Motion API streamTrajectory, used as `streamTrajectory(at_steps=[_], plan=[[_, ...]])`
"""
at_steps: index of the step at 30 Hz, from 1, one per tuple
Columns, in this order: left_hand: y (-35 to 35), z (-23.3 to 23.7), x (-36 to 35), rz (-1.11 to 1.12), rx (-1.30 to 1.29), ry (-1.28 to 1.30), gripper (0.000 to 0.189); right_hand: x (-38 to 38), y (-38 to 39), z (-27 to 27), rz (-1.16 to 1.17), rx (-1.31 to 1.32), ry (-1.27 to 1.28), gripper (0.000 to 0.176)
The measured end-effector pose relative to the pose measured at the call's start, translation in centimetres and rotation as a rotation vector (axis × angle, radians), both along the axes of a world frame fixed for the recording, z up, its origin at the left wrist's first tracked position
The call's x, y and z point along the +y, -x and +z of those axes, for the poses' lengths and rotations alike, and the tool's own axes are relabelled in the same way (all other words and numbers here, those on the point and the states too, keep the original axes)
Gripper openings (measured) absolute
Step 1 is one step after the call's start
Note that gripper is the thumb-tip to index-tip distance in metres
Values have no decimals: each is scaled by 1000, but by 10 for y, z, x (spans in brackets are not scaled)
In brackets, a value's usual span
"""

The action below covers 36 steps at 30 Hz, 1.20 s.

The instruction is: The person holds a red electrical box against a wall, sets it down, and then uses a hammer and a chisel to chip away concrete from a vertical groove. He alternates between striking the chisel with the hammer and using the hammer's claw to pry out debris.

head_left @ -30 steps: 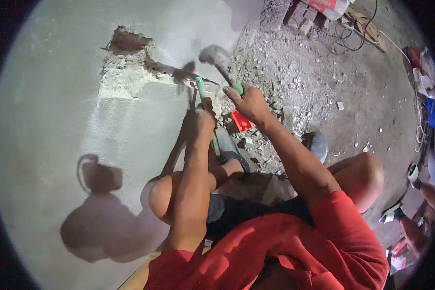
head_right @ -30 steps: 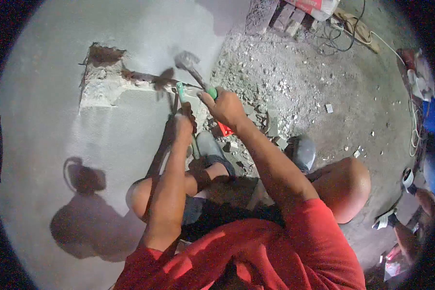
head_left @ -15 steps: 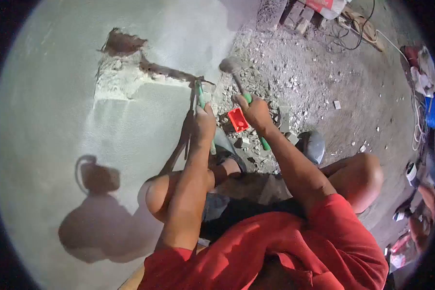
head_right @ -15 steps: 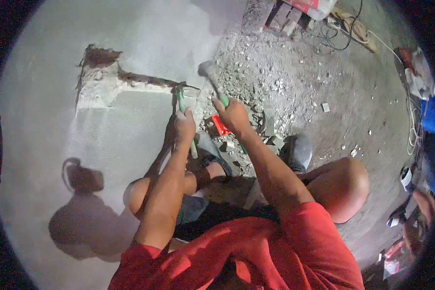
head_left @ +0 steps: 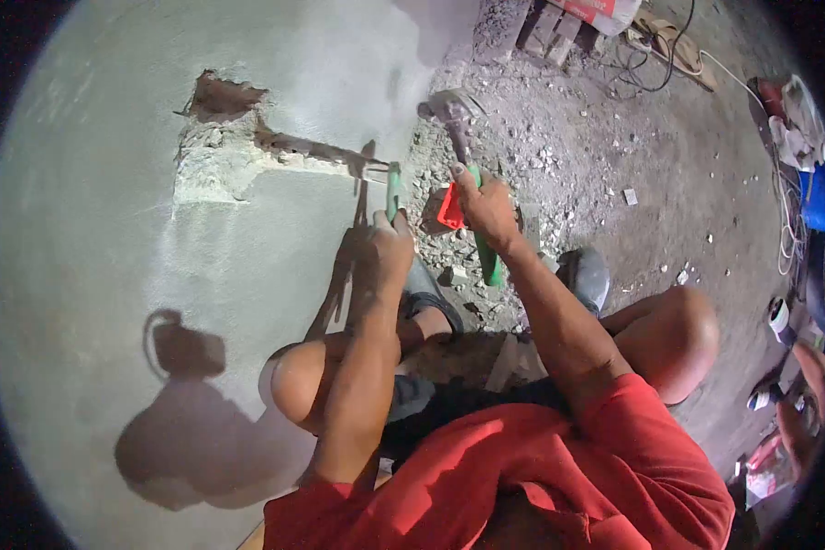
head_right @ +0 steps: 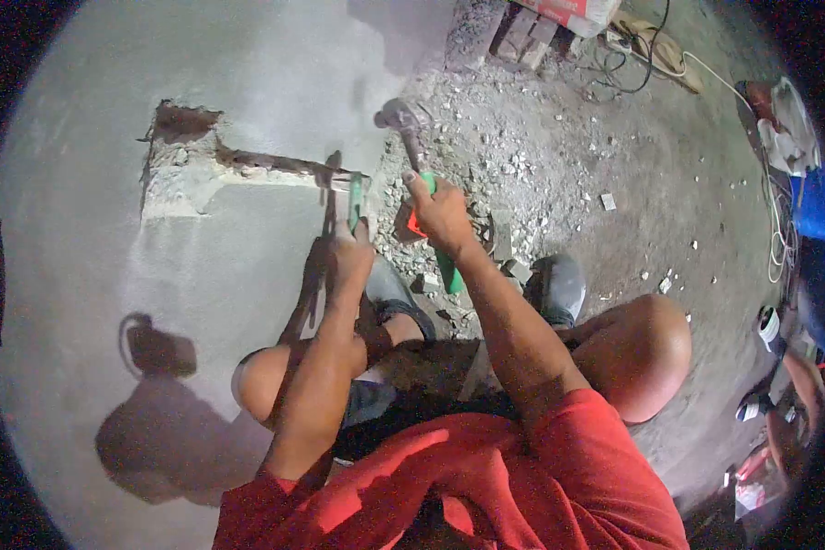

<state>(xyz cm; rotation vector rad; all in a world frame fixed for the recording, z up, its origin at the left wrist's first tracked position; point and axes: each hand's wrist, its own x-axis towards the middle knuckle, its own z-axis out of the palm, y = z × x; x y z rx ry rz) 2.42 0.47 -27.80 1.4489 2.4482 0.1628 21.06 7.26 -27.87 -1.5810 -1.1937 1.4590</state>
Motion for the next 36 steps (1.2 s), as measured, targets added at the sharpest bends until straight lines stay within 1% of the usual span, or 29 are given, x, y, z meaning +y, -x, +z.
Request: streamTrajectory(at_steps=[1,2,4,5,6,7,8,10,11,13,15,16,18,19,20,21,22,23,24,26,27,28,30,31,32,33,34,36], plan=[[-7,19,-4,36,-41,-41,37,-2,2,-3,10,9,-45,65],[-10,31,-8,73,-82,-83,35,-7,3,11,9,6,-42,65],[-6,34,-9,49,-80,-98,35,-13,4,38,36,151,64,63],[-4,31,-6,67,-7,-102,35,-12,6,30,102,104,62,63],[-2,28,-5,84,66,-106,35,-11,8,26,96,106,59,63],[-4,35,-2,23,29,-88,36,-12,12,23,76,121,32,63],[-8,44,2,16,30,-87,36,-11,14,25,54,136,5,64],[-14,57,11,178,-106,-87,38,-7,11,31,52,132,2,65],[-3,44,16,270,-304,-129,41,-4,10,35,58,166,11,64],[-1,39,13,268,-279,-129,42,-1,7,44,62,210,29,63],[0,39,9,266,-252,-131,43,0,5,56,38,185,-54,61],[3,35,8,258,-250,-111,44,-1,5,61,34,193,-51,61],[9,28,7,247,-241,-89,44,-10,8,69,78,87,-201,59],[14,20,7,222,-244,-127,37,-20,19,52,64,97,-279,61],[17,16,8,200,-248,-167,30,-24,28,31,67,101,-280,61],[17,16,7,204,-243,-168,30,-28,35,12,206,20,-188,60],[15,17,7,243,-304,-179,29,-26,34,15,341,-63,-96,60],[14,17,8,255,-333,-180,28,-19,29,16,401,-112,-86,58],[14,17,9,266,-361,-181,28,-17,28,17,393,-109,-82,58],[14,18,6,344,-462,-174,39,-12,25,39,271,48,-163,55],[17,20,5,354,-465,-181,39,-11,22,53,207,118,-218,61],[23,19,-3,175,-349,-153,39,-14,22,64,225,119,-216,61],[34,11,-12,3,-222,-122,39,-18,24,78,54,214,-388,58],[48,-16,-16,-40,-256,-233,35,-24,32,55,49,171,-474,58],[37,-5,-10,62,-309,-210,35,-31,40,32,40,125,-558,59],[27,5,-3,169,-359,-190,34,-28,38,19,224,-12,-335,60],[19,11,2,277,-405,-175,34,-23,30,17,402,-151,-102,61],[12,18,3,286,-380,-126,44,-8,19,11,384,-188,-99,63]])
